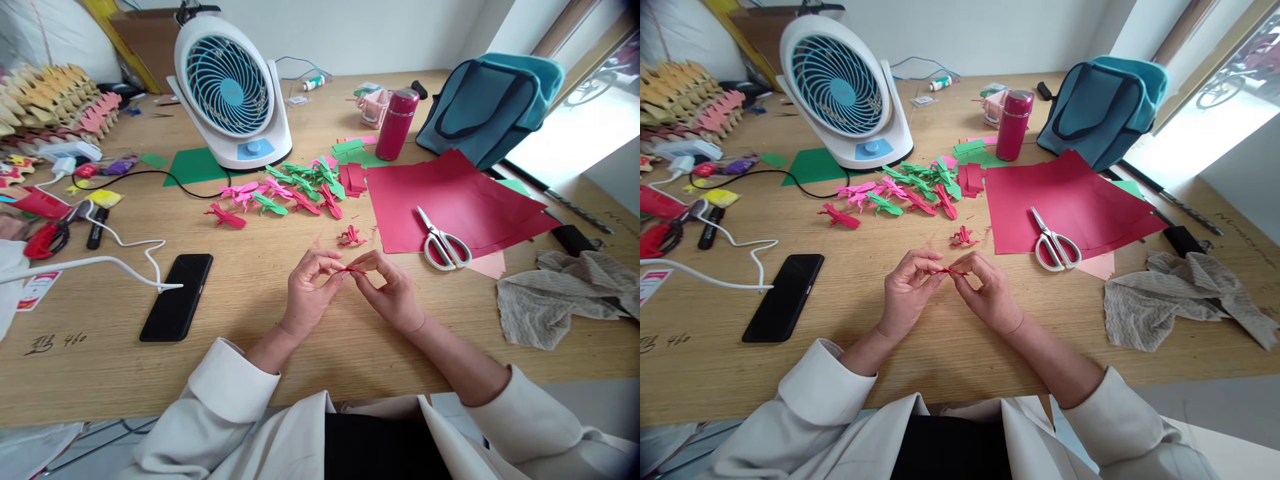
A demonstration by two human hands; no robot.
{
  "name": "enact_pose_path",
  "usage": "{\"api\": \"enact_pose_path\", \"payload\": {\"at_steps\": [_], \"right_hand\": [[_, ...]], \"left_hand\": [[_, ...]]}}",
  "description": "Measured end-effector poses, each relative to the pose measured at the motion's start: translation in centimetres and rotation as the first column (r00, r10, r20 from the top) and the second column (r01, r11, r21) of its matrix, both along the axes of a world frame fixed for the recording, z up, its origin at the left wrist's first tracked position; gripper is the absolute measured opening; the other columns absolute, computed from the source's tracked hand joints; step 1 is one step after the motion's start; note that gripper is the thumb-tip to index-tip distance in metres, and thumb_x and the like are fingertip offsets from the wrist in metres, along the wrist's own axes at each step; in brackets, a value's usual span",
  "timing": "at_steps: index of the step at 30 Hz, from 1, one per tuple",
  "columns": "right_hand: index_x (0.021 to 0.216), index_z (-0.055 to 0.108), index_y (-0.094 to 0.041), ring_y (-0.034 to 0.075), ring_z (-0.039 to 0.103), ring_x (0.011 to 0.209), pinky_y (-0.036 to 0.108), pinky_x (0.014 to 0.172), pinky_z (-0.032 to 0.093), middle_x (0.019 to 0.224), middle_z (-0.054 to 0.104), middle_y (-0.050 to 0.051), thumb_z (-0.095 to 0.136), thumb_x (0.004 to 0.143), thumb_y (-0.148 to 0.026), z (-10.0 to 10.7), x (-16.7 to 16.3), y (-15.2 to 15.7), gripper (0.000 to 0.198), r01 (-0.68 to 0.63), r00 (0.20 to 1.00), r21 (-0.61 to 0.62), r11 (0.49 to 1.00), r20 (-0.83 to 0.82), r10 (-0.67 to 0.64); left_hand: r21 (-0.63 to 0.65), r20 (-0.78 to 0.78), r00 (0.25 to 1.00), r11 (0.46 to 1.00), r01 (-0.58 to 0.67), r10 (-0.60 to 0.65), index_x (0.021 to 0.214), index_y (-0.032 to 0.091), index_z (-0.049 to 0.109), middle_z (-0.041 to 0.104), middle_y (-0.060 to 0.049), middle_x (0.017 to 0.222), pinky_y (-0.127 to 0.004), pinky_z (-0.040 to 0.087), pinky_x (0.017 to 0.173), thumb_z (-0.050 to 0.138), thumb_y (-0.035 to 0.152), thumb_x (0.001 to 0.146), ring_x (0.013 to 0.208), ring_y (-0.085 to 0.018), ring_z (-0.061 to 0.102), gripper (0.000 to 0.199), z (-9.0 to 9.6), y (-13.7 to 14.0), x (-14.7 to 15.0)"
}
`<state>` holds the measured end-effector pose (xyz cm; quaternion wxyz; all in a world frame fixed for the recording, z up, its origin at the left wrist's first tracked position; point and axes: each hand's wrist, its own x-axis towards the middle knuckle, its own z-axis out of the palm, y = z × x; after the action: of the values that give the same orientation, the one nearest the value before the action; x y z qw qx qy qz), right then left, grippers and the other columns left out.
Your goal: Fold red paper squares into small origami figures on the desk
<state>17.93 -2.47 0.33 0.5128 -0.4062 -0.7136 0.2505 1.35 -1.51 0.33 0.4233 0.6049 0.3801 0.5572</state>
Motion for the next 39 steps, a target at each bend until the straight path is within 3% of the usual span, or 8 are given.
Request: {"api": "enact_pose_path", "payload": {"at_steps": [6,15,18,23,30,39], "right_hand": [[0.083,0.059,-0.023,0.017,0.062,0.078,0.033,0.075,0.051,0.082,0.066,0.002,0.062,0.091,-0.027,-0.2,-0.3,0.2,0.01,-0.028,0.994,-0.183,0.983,-0.107,0.009],[0.082,0.061,-0.019,0.015,0.062,0.077,0.029,0.074,0.05,0.081,0.066,0.002,0.07,0.085,-0.038,-0.7,-0.2,0.5,0.021,-0.161,0.957,-0.417,0.895,-0.286,0.039],[0.079,0.06,-0.019,0.013,0.059,0.07,0.027,0.066,0.047,0.076,0.065,0.001,0.074,0.081,-0.042,-0.8,-0.4,0.7,0.026,-0.199,0.933,-0.487,0.851,-0.359,0.013],[0.075,0.055,-0.021,0.011,0.053,0.057,0.026,0.055,0.04,0.065,0.061,-0.003,0.081,0.071,-0.049,-1.2,-0.6,1.3,0.038,-0.255,0.878,-0.586,0.769,-0.474,-0.069],[0.074,0.054,-0.021,0.012,0.054,0.057,0.026,0.055,0.039,0.064,0.062,-0.002,0.082,0.066,-0.053,-1.2,-0.8,1.4,0.044,-0.276,0.868,-0.623,0.732,-0.489,-0.088],[0.073,0.053,-0.02,0.011,0.052,0.058,0.025,0.055,0.039,0.065,0.06,-0.003,0.082,0.068,-0.049,-1.3,-1.1,1.2,0.041,-0.269,0.876,-0.602,0.752,-0.477,-0.069]], "left_hand": [[0.006,-0.034,0.999,1.0,-0.004,0.004,0.082,0.021,0.07,0.064,-0.007,0.105,-0.029,0.051,0.086,0.073,0.025,0.082,0.102,-0.019,0.06,0.005,0.0,0.3,-0.2],[-0.05,-0.103,0.994,0.998,0.042,-0.047,0.078,0.017,0.066,0.065,-0.004,0.09,-0.024,0.05,0.076,0.072,0.025,0.083,0.088,-0.015,0.063,0.011,-0.4,1.1,-0.6],[-0.11,-0.113,0.991,0.992,0.056,-0.068,0.078,0.016,0.068,0.067,-0.004,0.088,-0.024,0.049,0.075,0.07,0.029,0.083,0.085,-0.015,0.063,0.014,-0.5,1.5,-0.8],[-0.265,0.016,0.998,0.962,0.069,-0.068,0.085,0.017,0.071,0.068,-0.002,0.08,-0.024,0.05,0.077,0.063,0.035,0.088,0.078,-0.013,0.063,0.02,-1.1,1.7,-0.7],[-0.274,0.016,0.999,0.961,0.048,-0.045,0.086,0.016,0.068,0.067,-0.001,0.079,-0.023,0.051,0.074,0.066,0.035,0.085,0.075,-0.012,0.063,0.019,-1.3,1.4,-0.4],[-0.085,-0.203,0.979,0.996,-0.024,0.006,0.076,0.016,0.066,0.065,-0.004,0.084,-0.024,0.048,0.072,0.064,0.024,0.085,0.08,-0.014,0.061,0.013,-0.5,1.6,-0.7]]}}
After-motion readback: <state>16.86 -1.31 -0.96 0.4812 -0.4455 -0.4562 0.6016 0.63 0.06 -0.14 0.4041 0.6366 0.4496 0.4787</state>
